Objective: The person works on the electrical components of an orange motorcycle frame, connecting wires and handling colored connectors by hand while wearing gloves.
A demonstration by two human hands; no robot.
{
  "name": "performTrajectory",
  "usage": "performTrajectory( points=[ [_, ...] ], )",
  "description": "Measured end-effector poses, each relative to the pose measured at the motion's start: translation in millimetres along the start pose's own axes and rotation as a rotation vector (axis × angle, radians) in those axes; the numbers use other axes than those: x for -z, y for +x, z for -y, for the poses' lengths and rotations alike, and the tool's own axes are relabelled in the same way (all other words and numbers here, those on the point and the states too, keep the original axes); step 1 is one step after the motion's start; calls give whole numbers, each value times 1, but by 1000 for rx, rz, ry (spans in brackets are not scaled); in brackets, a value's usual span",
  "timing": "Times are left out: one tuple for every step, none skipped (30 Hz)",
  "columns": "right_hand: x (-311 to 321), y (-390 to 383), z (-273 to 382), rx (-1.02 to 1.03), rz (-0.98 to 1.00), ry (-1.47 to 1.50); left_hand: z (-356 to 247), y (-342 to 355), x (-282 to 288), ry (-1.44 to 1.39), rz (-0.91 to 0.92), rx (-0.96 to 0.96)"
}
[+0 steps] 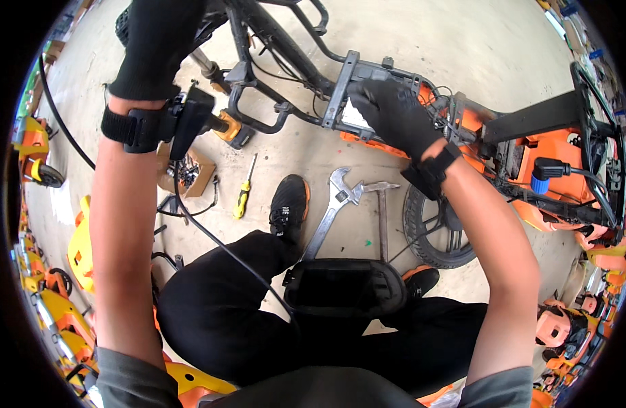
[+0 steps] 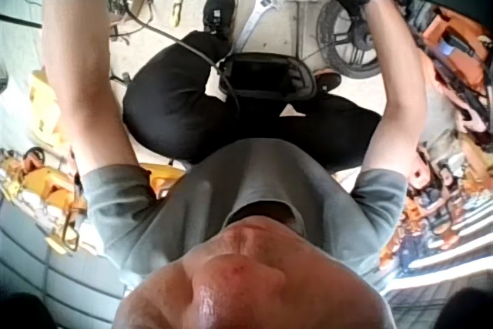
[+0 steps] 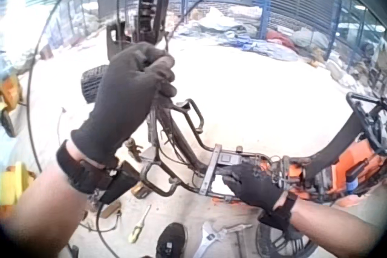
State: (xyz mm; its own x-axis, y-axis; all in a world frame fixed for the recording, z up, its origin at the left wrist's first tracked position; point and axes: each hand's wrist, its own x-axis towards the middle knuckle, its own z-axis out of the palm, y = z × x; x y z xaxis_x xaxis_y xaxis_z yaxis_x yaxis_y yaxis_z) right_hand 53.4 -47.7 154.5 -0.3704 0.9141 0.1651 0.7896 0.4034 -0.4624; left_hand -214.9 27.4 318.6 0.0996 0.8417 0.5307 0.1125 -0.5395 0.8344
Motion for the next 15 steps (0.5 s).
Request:
performTrajectory(
  points=[
    [0,15,9,-35,57,2,-11,-8,-4,8,43,-17],
    [-1,26,22,-45,-21,76,-21,-16,-8,4,85,-34],
    [-7,38,34,-58,-99,148,-25,-20,-14,-10,107,-11],
    [-13,48,30,-20,-197,297,-25,-18,-24,-54,128,6],
    [-10,64,47,-27,-167,404,-27,-17,-24,-55,132,27],
    [-8,79,62,-43,-128,473,-26,-17,-23,-52,124,57],
    [-6,90,70,-63,-93,532,-25,-17,-23,-54,115,63],
    [-10,98,68,-76,-103,542,-23,-18,-23,-56,108,70],
    [-14,106,63,-90,-113,552,-18,-23,-15,-3,104,17],
    [-18,110,60,-105,-121,561,-10,-28,-7,49,95,-33],
    [-17,112,66,-107,-166,584,-6,-32,3,118,83,-86],
    [-15,112,74,-109,-210,608,-4,-43,21,209,86,-62],
    [-11,113,76,-114,-261,619,1,-56,38,287,90,-45],
    [-19,109,48,-62,-355,696,14,-69,46,324,103,-34],
    [-23,103,47,-126,-329,768,30,-83,58,397,114,-7]
  ],
)
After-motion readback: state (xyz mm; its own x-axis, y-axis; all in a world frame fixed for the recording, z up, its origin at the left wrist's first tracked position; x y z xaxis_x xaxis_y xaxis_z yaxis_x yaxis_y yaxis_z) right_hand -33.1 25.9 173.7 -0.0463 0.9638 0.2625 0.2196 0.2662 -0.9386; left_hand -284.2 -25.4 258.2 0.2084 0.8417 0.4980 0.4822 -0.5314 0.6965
